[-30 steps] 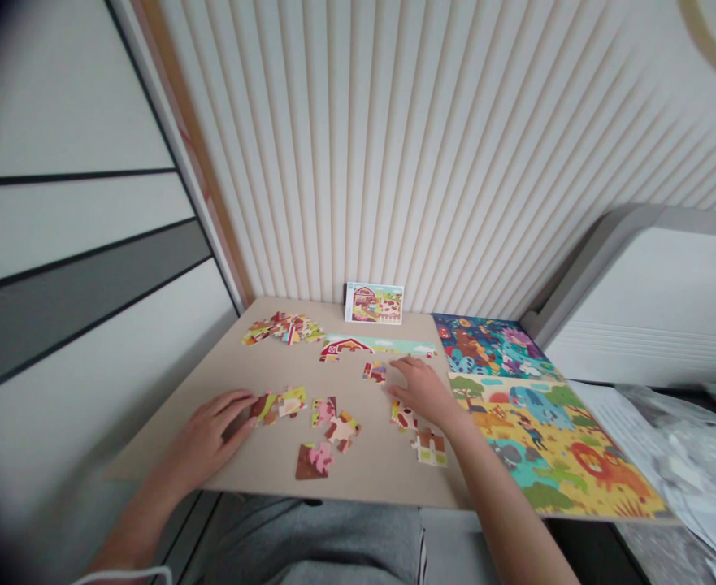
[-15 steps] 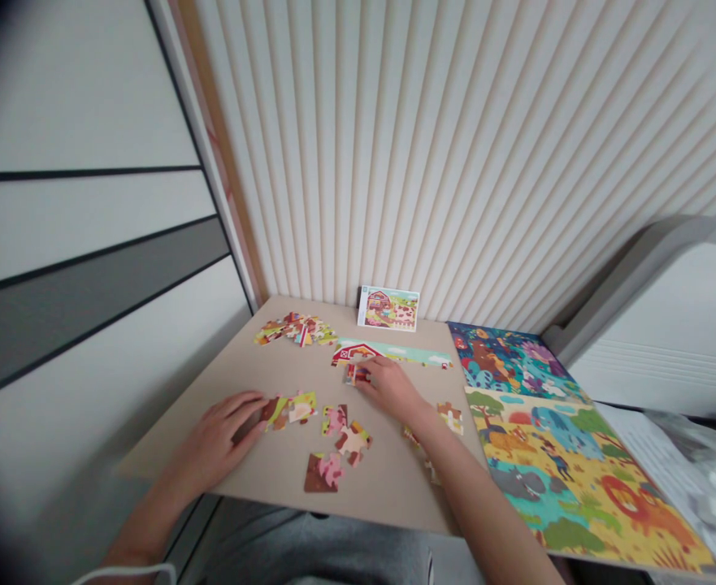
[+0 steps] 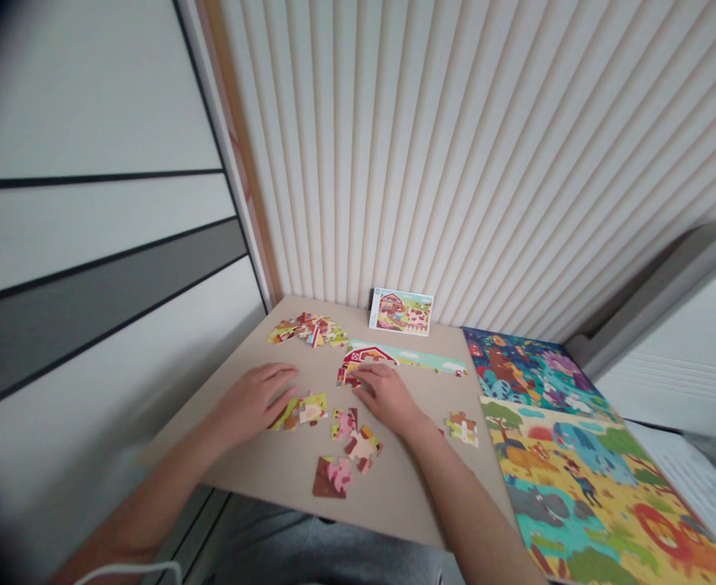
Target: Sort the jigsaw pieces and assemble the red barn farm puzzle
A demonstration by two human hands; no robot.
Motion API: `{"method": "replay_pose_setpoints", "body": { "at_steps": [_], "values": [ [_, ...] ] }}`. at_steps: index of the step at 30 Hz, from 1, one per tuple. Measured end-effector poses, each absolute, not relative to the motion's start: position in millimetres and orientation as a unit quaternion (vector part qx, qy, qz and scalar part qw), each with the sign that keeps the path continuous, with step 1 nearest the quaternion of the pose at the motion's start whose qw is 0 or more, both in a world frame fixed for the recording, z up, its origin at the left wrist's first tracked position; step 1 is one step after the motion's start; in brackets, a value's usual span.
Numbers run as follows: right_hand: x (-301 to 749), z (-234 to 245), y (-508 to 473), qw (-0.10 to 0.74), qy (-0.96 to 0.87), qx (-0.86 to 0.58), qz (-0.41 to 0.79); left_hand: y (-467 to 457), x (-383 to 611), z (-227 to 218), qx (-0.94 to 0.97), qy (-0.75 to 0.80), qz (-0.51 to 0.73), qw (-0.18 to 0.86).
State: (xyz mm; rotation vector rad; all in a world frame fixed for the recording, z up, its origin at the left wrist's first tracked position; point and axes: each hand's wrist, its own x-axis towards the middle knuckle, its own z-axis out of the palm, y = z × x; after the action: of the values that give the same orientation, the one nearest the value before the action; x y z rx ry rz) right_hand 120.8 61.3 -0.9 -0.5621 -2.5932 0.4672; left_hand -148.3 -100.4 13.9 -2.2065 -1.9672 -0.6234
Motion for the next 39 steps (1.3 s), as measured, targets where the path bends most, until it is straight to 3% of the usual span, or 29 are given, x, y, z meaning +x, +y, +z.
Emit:
{"method": "replay_pose_setpoints", "body": {
  "at_steps": [4, 9, 28, 39],
  "values": [
    [121, -7, 59, 0.218, -0.94, -0.215, 0.15, -29, -131, 21, -0.787, -0.576, -0.218, 0.032],
    [119, -7, 54, 0.218, -0.944, -0.221, 0.111, 23, -115, 0, -0.812, -0.529, -0.246, 0.001],
    [113, 11, 42, 0.167, -0.953, -0.246, 0.057, 36, -130, -44, -0.79, -0.534, -0.294, -0.064],
    [113, 19, 36, 0.14, -0.957, -0.244, 0.073, 25, -120, -16, -0.852, -0.468, -0.233, -0.02]
  ]
}}
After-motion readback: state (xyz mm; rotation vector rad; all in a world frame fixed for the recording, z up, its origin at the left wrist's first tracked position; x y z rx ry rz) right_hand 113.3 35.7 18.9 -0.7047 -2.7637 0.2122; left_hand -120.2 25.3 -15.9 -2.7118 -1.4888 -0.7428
